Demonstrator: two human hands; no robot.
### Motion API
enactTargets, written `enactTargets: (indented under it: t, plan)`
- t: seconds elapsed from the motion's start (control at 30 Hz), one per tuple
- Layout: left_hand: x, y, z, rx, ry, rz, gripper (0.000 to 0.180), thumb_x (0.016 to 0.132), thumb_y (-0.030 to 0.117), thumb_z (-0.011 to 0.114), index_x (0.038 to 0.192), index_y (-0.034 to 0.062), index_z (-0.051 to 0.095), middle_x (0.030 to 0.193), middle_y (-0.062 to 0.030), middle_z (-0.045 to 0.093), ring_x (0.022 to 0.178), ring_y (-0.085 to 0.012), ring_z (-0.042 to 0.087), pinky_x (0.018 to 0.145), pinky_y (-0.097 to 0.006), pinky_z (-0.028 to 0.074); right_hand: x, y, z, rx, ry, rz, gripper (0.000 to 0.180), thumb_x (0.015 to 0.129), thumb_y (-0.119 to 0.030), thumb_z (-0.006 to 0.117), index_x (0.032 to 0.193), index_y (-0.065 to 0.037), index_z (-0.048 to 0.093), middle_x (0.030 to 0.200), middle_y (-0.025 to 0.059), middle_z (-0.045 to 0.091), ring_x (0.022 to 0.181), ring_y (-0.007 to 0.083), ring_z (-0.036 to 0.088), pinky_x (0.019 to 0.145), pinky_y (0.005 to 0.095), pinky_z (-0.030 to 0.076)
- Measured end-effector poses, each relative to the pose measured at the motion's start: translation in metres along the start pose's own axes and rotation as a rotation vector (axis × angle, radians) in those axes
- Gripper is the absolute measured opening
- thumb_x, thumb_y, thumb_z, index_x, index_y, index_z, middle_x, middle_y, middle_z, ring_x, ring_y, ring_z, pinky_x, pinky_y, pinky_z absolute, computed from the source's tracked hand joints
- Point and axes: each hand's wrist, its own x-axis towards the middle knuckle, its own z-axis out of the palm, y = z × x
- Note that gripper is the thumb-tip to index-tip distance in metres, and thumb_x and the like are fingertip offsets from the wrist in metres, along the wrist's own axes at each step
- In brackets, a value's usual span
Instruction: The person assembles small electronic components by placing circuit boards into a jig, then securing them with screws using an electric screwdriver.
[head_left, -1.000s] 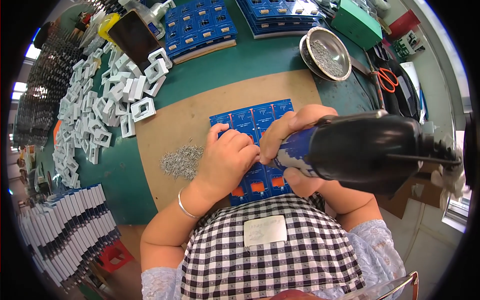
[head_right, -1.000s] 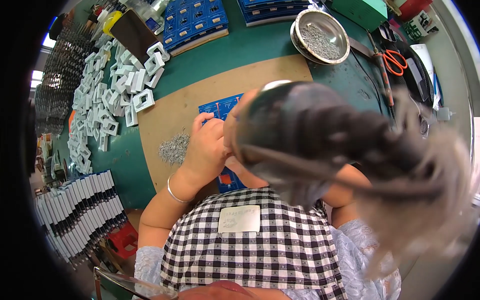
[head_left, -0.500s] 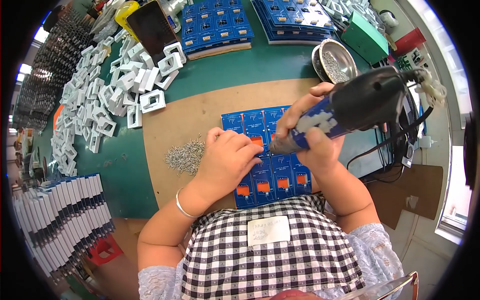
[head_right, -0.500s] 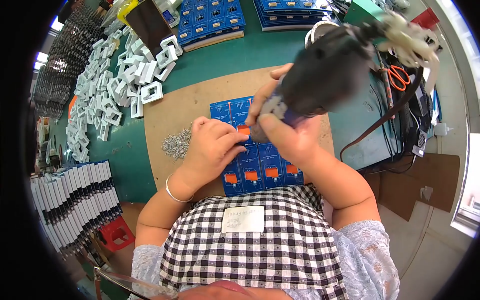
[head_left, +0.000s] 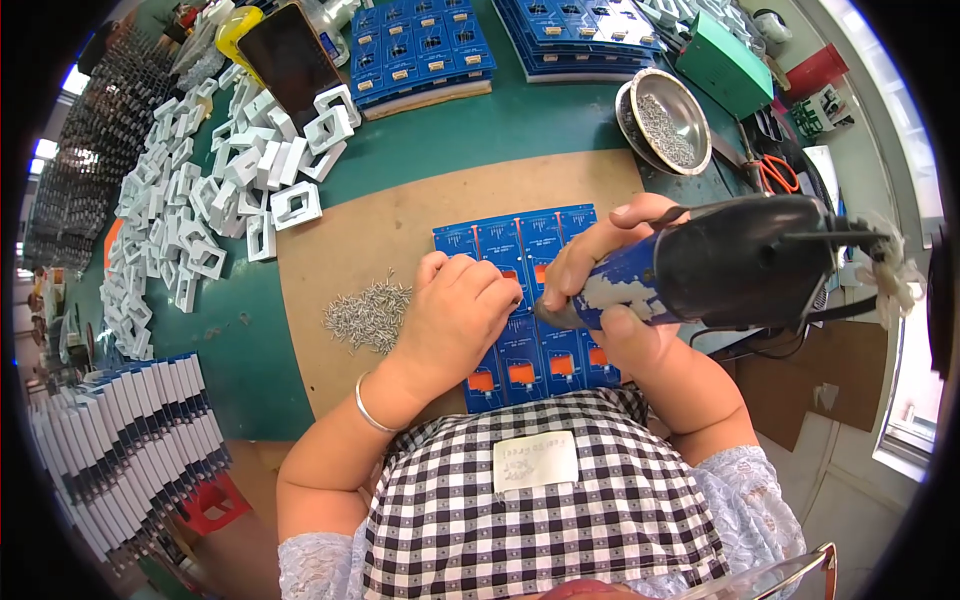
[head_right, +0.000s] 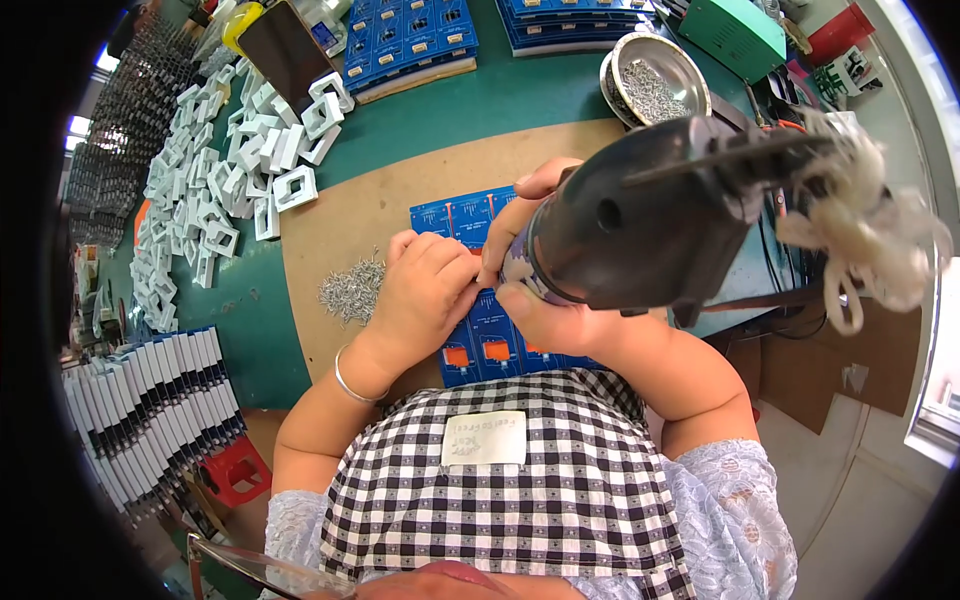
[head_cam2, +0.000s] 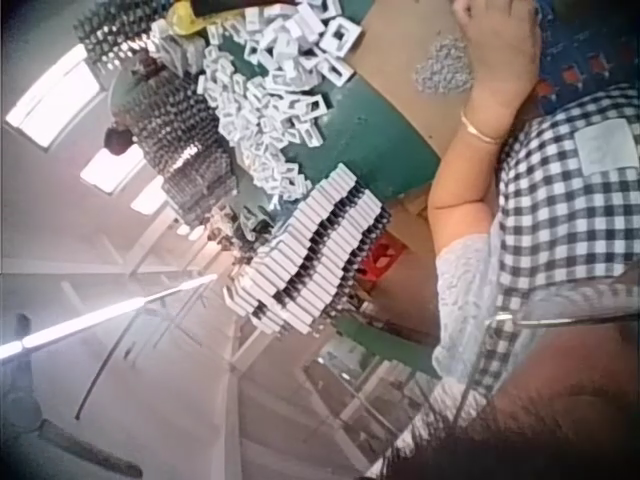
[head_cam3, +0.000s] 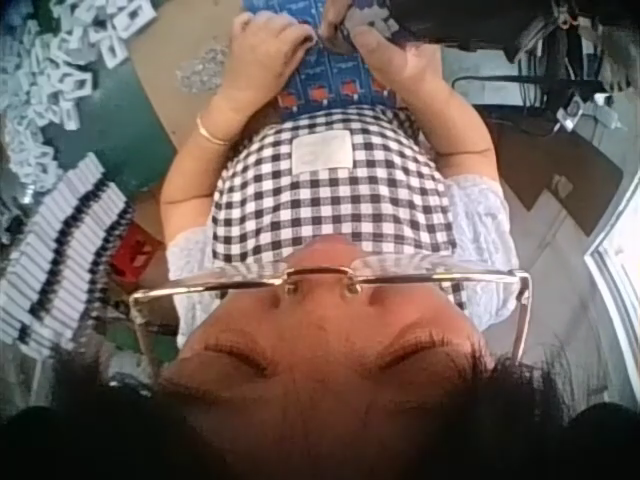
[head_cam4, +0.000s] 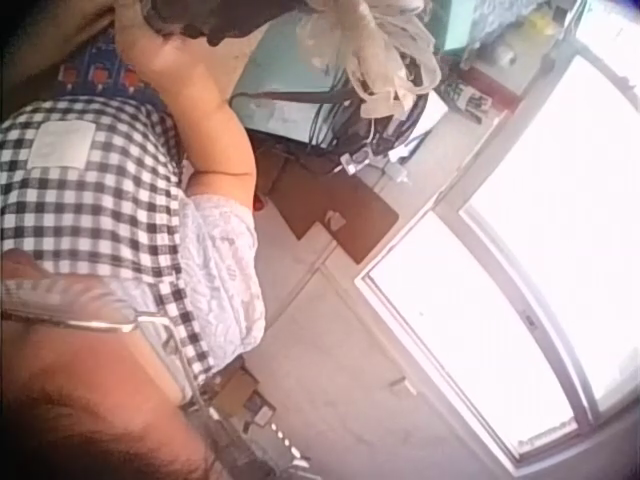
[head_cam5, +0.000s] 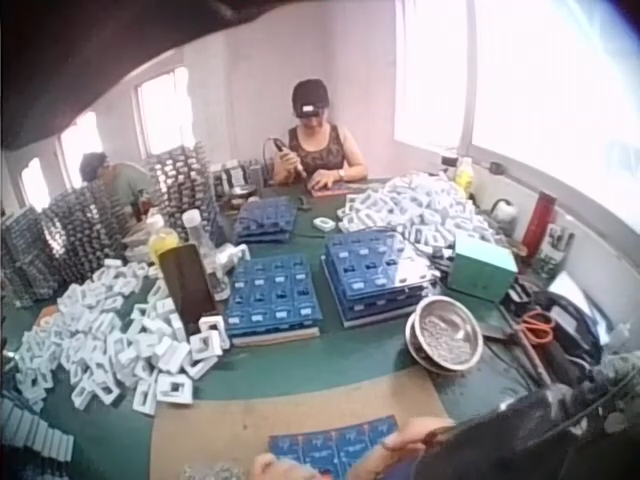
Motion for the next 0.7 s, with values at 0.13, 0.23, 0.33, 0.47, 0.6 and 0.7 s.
enactTargets:
  t: [0.13,0.23,0.33,0.47,0.6,0.7]
  plan:
    - [-0.001,-0.002,-0.003,0.016,-0.042,0.021,0.013,0.078,0.012,0.066,0.091,0.0151,0.063,0.085,0.0018,0.054,0.084,-0.0176,0.054,0.086,-0.038,0.037,0.001,-0.018,0.005,0.1,0.082,0.114,0.068,0.083,-0.037,0.076,0.127,-0.01,0.033,0.084,0.0091,0.06,0.073,0.0224,0.065,0.07,0.0363,0.055]
    - [0.0,-0.002,-0.004,0.024,-0.097,0.037,0.011,0.08,0.012,0.066,0.09,0.0152,0.063,0.084,0.0018,0.054,0.085,-0.0174,0.054,0.086,-0.038,0.037,0.001,-0.011,0.002,0.108,0.033,0.037,0.069,0.081,-0.037,0.078,0.127,-0.011,0.033,0.085,0.0086,0.06,0.075,0.0221,0.065,0.072,0.0369,0.055]
    - [-0.001,-0.001,-0.003,0.064,-0.097,0.034,0.009,0.08,0.013,0.067,0.089,0.0146,0.062,0.085,0.0014,0.055,0.085,-0.0178,0.054,0.085,-0.037,0.037,0.004,-0.014,-0.001,-0.107,-0.052,0.072,0.067,0.081,-0.036,0.079,0.125,-0.012,0.034,0.086,0.0085,0.06,0.077,0.0222,0.065,0.074,0.0379,0.055]
    - [0.001,-0.005,-0.007,-0.049,-0.022,-0.037,0.011,0.079,0.011,0.069,0.087,0.0127,0.062,0.084,0.0003,0.06,0.081,-0.0188,0.057,0.083,-0.037,0.038,0.003,-0.006,0.006,0.063,0.006,0.052,0.064,0.081,-0.032,0.079,0.122,-0.012,0.034,0.086,0.0092,0.06,0.078,0.0221,0.064,0.074,0.0378,0.054]
    - [-0.001,-0.009,-0.019,-0.244,0.035,-0.16,0.011,0.078,0.006,0.07,0.087,0.0099,0.063,0.081,-0.002,0.065,0.075,-0.0209,0.06,0.08,-0.036,0.041,0.005,0.0,0.014,0.129,0.015,0.031,0.061,0.08,-0.025,0.077,0.121,-0.011,0.035,0.086,0.0109,0.061,0.076,0.021,0.064,0.071,0.0349,0.054]
    - [-0.002,-0.011,-0.02,-0.337,0.117,-0.213,0.012,0.077,0.003,0.069,0.086,0.0088,0.065,0.081,-0.0029,0.067,0.073,-0.0215,0.061,0.08,-0.035,0.043,0.01,0.005,0.02,0.18,0.017,0.021,0.058,0.079,-0.021,0.076,0.12,-0.01,0.035,0.085,0.0122,0.062,0.074,0.0201,0.064,0.068,0.0327,0.054]
